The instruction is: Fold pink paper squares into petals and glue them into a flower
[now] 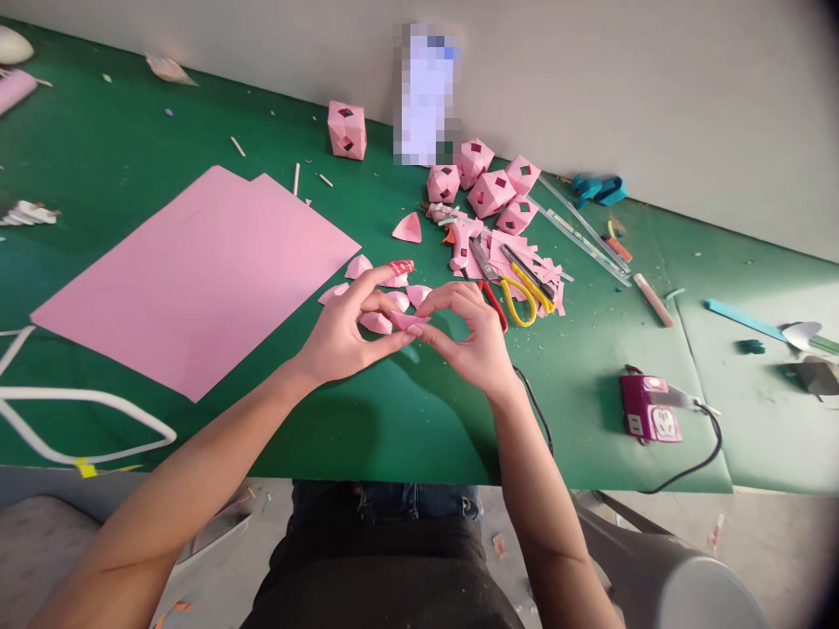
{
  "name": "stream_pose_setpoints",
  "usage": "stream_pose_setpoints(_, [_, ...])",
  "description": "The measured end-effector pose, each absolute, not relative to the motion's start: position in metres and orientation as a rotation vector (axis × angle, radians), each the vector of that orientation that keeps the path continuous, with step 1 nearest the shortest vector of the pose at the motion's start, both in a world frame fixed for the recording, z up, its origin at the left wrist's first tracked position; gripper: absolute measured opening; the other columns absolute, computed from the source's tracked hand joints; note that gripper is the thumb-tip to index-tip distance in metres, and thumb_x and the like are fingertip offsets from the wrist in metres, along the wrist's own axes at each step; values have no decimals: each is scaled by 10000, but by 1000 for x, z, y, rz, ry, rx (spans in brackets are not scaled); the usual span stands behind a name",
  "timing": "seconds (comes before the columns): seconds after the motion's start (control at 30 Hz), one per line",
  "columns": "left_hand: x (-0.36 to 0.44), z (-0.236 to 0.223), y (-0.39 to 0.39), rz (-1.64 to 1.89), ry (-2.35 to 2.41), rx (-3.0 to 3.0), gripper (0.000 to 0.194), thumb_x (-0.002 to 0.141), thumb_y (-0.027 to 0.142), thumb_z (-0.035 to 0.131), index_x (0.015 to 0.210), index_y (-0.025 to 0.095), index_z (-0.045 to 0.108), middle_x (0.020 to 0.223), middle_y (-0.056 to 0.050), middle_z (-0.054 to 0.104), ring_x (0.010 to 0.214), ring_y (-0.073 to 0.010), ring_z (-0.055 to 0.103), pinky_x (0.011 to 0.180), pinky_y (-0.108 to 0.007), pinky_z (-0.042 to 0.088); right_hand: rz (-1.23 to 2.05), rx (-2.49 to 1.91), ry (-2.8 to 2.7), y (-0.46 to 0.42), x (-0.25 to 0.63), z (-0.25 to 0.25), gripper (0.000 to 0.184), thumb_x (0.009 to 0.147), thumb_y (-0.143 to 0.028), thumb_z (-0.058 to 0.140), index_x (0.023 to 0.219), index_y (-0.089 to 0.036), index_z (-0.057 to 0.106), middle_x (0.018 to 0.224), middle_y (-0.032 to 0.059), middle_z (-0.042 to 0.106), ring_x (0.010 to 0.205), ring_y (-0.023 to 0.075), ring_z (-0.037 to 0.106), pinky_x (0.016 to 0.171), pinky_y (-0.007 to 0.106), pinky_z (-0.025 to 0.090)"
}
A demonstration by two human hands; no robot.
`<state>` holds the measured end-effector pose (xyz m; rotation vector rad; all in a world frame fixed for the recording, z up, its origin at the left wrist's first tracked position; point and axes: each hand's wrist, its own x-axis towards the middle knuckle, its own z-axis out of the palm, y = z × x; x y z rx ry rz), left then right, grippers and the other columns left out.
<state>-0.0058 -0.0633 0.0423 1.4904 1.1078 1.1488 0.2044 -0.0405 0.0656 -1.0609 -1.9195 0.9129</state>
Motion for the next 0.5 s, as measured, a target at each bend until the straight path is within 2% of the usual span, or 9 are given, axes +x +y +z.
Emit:
stream_pose_setpoints(0.13, [-9, 39, -61, 967, 1070, 1647, 799, 838, 366, 883, 1555, 298, 537, 877, 3, 793, 885, -233, 802, 884, -370, 656, 1035, -1056, -1975, -38, 208, 66, 276, 941, -495, 816, 797, -278, 727, 914, 38, 767, 1049, 285, 638, 991, 461, 501])
stream_pose_setpoints(0.33, [-8, 38, -58, 812, 971, 1678, 758, 888, 371, 831, 1566, 261, 510, 899, 1, 805, 883, -224, 808, 969, -406, 649, 1259, -1098, -2032, -35, 219, 57, 179, 943, -375, 798, 834, -242, 750, 906, 29, 778, 965, 243, 643, 924, 404, 482])
stream_pose_setpoints(0.43, [-9, 38, -57, 827, 982, 1640, 769, 856, 394, 876, 1535, 258, 542, 1072, -49, 829, 987, -233, 809, 993, -399, 649, 1341, -1147, -2051, -30, 224, 50, 213, 974, -398, 737, 849, -227, 753, 906, 29, 775, 916, 220, 649, 863, 372, 473])
stream_pose_setpoints(0.5, [-12, 38, -54, 914, 1065, 1569, 741, 829, 432, 904, 1475, 254, 588, 1194, -91, 817, 1016, -247, 806, 917, -374, 669, 1335, -1187, -2082, -27, 225, 45, 236, 999, -394, 699, 846, -222, 748, 909, 32, 767, 906, 212, 650, 859, 368, 473])
